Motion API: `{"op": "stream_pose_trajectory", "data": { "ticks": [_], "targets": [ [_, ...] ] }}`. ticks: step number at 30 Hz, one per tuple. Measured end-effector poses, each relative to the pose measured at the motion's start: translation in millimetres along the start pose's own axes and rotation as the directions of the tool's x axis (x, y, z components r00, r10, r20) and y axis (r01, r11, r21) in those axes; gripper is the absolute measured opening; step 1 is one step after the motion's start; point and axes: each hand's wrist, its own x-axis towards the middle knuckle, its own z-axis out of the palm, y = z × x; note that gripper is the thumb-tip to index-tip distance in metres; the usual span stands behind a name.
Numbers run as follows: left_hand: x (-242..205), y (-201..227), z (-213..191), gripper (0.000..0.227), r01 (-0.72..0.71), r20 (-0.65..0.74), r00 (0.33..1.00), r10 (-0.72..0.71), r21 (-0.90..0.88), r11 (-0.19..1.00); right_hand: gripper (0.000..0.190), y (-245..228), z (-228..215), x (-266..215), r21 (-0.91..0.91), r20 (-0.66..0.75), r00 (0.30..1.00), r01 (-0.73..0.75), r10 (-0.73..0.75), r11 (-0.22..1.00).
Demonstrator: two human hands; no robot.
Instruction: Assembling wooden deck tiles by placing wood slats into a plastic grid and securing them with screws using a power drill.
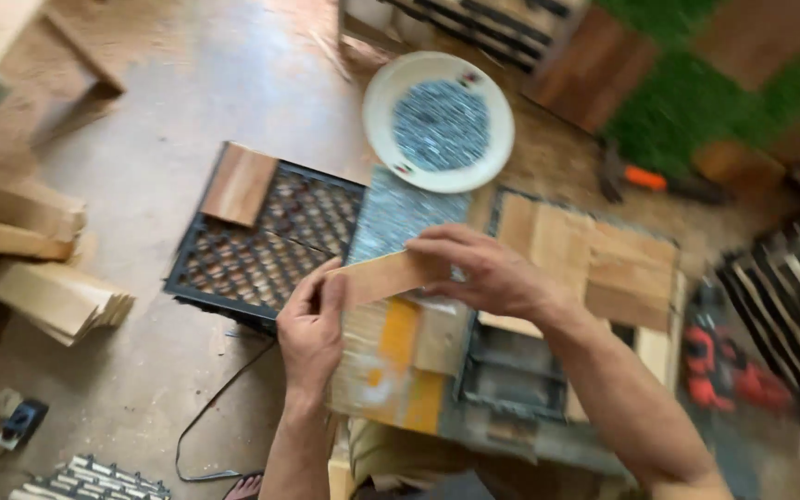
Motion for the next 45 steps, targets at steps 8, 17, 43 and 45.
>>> {"op": "stream_pose_trajectory", "data": {
  "ticks": [8, 17, 43, 45],
  "targets": [
    [-85, 0, 105, 0.045, -0.445, 0.205, 0.879, 0.430, 0.031, 0.895, 0.053, 7, 10, -192, -0.155, -0.343, 0.920, -0.253, 0.188, 0.955],
    [-137, -30, 115, 0.056, -0.733, 0.370, 0.664, 0.650, 0.496, 0.466, 0.047, -21, 67, -245, -0.348, -0.544, 0.817, -0.430, 0.195, 0.833],
    [-145, -13, 131, 0.073, -0.845, 0.595, 0.534, 0.601, 0.402, 0.352, 0.128, -14, -8, -223, -0.015, -0.256, 0.526, -0.841, 0.811, 0.540],
    [-138, -9, 124, 0.069, -0.851, 0.604, 0.520, 0.604, 0.304, 0.428, 0.113, -5, -2, -219, -0.181, -0.250, 0.605, -0.796, 0.756, 0.577]
  ]
}}
